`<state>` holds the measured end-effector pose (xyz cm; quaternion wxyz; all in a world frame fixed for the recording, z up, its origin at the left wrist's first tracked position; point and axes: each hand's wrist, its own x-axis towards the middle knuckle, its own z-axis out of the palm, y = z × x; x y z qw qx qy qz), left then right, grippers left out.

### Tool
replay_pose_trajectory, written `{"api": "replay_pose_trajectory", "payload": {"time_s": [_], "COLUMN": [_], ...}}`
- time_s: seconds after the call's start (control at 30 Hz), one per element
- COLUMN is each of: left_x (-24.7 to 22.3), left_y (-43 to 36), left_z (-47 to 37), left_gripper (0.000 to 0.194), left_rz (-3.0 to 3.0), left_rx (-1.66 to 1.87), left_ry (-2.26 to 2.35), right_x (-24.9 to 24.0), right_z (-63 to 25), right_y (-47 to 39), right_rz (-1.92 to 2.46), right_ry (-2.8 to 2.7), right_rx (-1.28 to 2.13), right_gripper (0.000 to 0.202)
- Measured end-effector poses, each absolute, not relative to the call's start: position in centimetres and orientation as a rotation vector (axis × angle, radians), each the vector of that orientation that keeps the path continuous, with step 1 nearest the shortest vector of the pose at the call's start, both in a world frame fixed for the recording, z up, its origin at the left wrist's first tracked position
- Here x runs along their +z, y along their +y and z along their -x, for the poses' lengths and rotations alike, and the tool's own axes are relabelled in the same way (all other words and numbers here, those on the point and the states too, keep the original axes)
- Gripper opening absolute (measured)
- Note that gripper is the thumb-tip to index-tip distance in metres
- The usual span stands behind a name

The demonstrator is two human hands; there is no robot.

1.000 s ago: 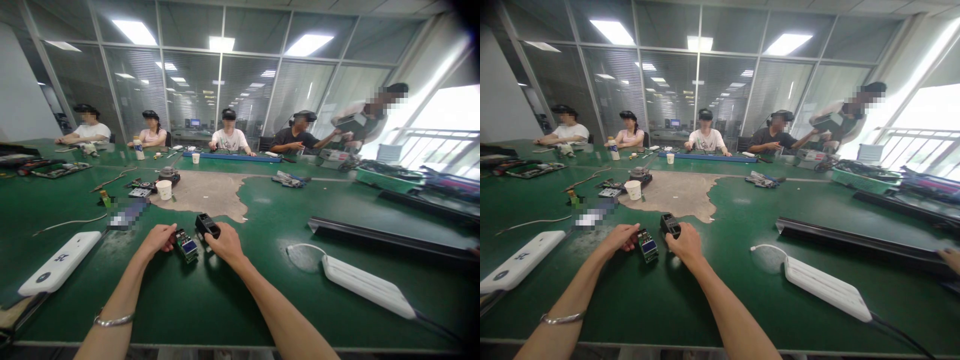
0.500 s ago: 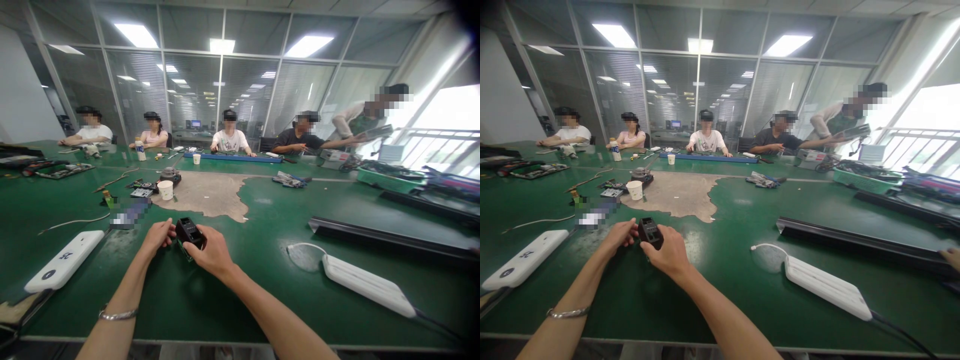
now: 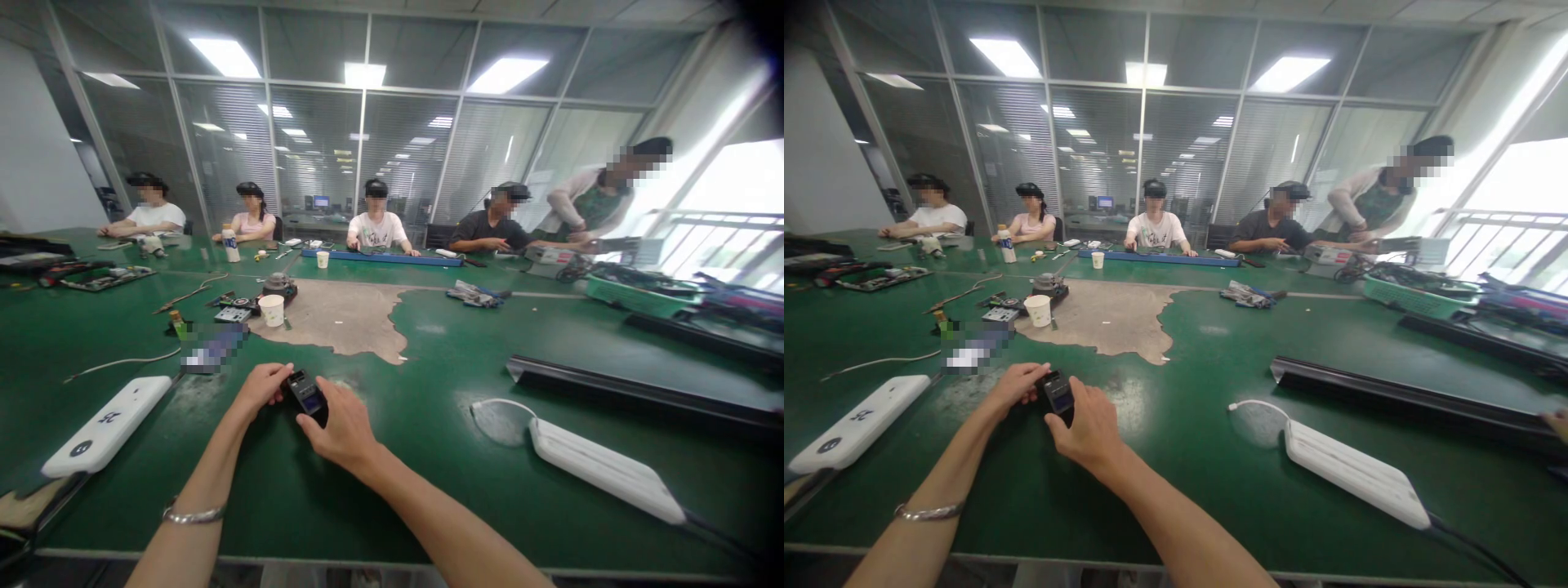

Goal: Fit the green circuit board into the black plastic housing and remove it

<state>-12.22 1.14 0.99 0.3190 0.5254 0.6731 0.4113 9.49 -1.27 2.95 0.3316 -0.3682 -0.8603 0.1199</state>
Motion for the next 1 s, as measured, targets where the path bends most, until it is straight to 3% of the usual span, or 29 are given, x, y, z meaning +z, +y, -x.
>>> {"api": "replay_pose_trajectory", "payload": {"time_s": [0.5,0.67,1.0], "left_x": [1.4,1.4,2.1], "left_y": [1.2,1.1,0.5], "left_z": [12.1,12.3,11.8], "left_gripper": [0.068,0.061,0.048], "left_rz": [-1.119,-1.094,-1.174], "left_rx": [1.190,1.103,1.019], "left_ry": [1.673,1.647,1.709], "right_x": [4.1,4.9,1.6], "right_z": [-10.0,-10.6,-11.6], "right_y": [-0.7,0.8,4.3], "right_rz": [0.913,0.941,1.264], "right_ry": [-2.055,-1.844,-1.918], "right_rx": [0.466,0.652,0.489], "right_gripper": [0.059,0.061,0.071]}}
